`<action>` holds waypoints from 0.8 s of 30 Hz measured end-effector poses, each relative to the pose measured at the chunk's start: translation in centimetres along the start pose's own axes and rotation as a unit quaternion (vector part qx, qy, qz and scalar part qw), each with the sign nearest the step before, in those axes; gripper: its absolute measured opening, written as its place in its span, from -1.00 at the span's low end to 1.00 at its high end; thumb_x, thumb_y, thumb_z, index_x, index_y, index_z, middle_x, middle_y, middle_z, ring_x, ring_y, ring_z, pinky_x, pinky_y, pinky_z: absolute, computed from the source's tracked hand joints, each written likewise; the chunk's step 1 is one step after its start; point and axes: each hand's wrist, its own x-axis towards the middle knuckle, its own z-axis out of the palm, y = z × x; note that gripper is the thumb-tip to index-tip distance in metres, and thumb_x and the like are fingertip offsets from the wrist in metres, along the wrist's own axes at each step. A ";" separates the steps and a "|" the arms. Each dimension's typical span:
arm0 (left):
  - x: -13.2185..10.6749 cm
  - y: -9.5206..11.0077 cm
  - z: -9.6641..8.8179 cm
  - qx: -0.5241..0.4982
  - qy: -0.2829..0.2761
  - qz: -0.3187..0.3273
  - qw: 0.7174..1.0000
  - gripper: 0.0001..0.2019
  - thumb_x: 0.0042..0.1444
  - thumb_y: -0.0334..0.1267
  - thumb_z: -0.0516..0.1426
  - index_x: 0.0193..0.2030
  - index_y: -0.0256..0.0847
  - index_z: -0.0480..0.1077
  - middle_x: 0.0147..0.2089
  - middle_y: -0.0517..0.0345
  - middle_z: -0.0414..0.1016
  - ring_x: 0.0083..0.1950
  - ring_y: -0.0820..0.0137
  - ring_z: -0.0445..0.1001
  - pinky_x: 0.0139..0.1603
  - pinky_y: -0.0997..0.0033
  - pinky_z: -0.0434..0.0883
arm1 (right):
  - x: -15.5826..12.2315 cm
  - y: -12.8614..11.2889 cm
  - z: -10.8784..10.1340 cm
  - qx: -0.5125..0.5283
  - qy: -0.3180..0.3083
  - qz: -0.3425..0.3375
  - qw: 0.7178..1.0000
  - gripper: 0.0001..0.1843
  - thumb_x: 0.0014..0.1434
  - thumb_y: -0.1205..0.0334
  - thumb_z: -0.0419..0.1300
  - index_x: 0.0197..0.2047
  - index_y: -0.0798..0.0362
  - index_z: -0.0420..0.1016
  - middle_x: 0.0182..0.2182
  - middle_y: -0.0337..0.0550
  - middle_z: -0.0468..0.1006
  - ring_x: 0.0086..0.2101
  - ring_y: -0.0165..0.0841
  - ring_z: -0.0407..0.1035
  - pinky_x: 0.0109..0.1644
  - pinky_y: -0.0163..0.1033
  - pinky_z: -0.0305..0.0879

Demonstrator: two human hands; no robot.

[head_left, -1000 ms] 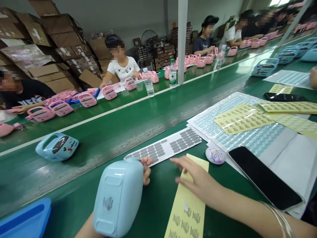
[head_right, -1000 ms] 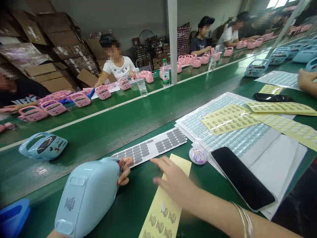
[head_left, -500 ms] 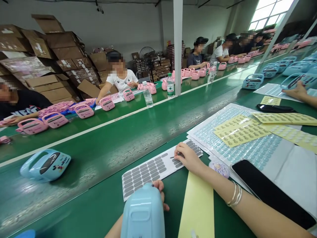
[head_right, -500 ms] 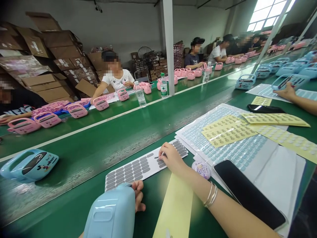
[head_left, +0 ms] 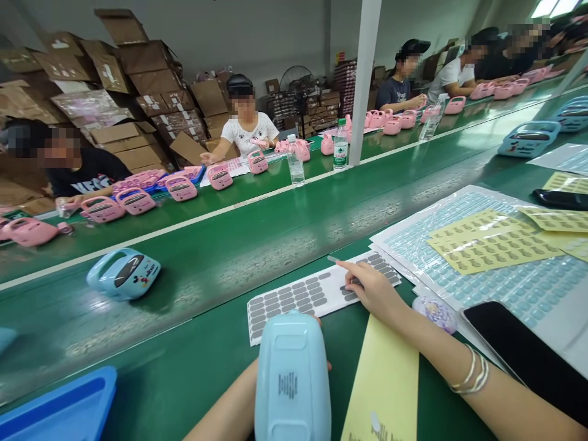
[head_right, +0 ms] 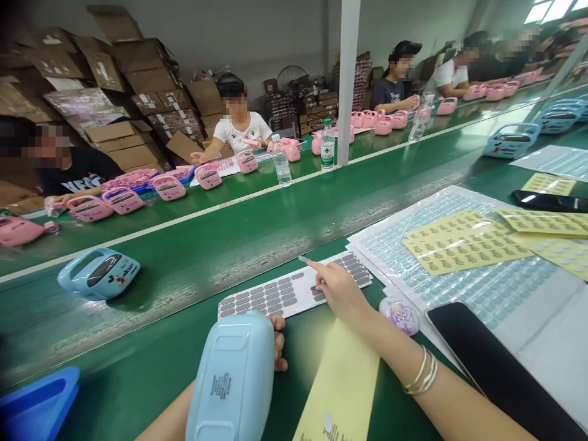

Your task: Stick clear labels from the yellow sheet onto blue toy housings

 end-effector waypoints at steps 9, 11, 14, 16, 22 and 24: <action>0.0 -1.4 3.1 -0.028 0.148 0.029 0.988 -0.78 -0.08 -0.18 0.23 -0.56 -0.26 0.33 -0.65 0.20 0.29 -0.63 0.49 0.24 -0.54 0.45 0.17 | -2.1 -12.7 -4.5 0.282 -0.143 0.148 0.937 -0.39 0.04 0.41 0.20 0.17 -0.08 0.26 -0.39 -0.32 0.51 -0.13 -0.32 0.40 0.21 0.01 0.15; -0.1 -1.4 3.9 -0.010 0.133 0.057 0.989 -0.84 -0.08 -0.22 0.23 -0.50 -0.26 0.38 -0.62 0.19 0.33 -0.61 0.47 0.27 -0.51 0.45 0.20 | -2.3 -14.3 -4.7 0.264 -0.162 0.166 0.936 -0.36 0.02 0.46 0.17 0.18 -0.08 0.26 -0.39 -0.33 0.48 -0.14 -0.34 0.39 0.23 0.00 0.14; -0.3 -1.5 4.0 0.014 0.132 0.070 0.989 -0.89 -0.07 -0.28 0.21 -0.48 -0.27 0.39 -0.62 0.20 0.33 -0.60 0.47 0.28 -0.49 0.44 0.23 | -2.6 -14.7 -4.4 0.279 -0.171 0.189 0.926 -0.32 0.02 0.49 0.14 0.22 -0.04 0.21 -0.42 -0.33 0.44 -0.20 -0.36 0.40 0.16 -0.03 0.24; -0.3 -1.6 3.6 0.020 0.142 0.072 0.987 -0.91 -0.07 -0.30 0.19 -0.49 -0.27 0.38 -0.62 0.19 0.33 -0.60 0.47 0.28 -0.48 0.44 0.24 | -2.8 -14.5 -4.3 0.282 -0.172 0.194 0.924 -0.29 0.02 0.49 0.14 0.25 -0.04 0.18 -0.43 -0.34 0.43 -0.21 -0.36 0.40 0.15 -0.03 0.26; -0.5 -1.9 3.1 0.030 0.144 0.084 0.986 -0.88 -0.07 -0.28 0.20 -0.42 -0.27 0.37 -0.58 0.21 0.35 -0.57 0.48 0.27 -0.44 0.44 0.24 | -3.2 -14.3 -4.6 0.257 -0.176 0.178 0.933 -0.23 0.04 0.51 0.13 0.29 -0.13 0.11 -0.45 -0.38 0.42 -0.18 -0.38 0.41 0.16 -0.06 0.27; -0.5 -1.8 3.3 0.028 0.136 0.085 0.987 -0.86 -0.05 -0.24 0.20 -0.41 -0.26 0.36 -0.57 0.22 0.35 -0.55 0.49 0.27 -0.43 0.45 0.24 | -3.3 -14.2 -4.5 0.263 -0.170 0.181 0.932 -0.23 0.05 0.49 0.14 0.29 -0.16 0.11 -0.43 -0.38 0.43 -0.17 -0.39 0.42 0.14 -0.08 0.29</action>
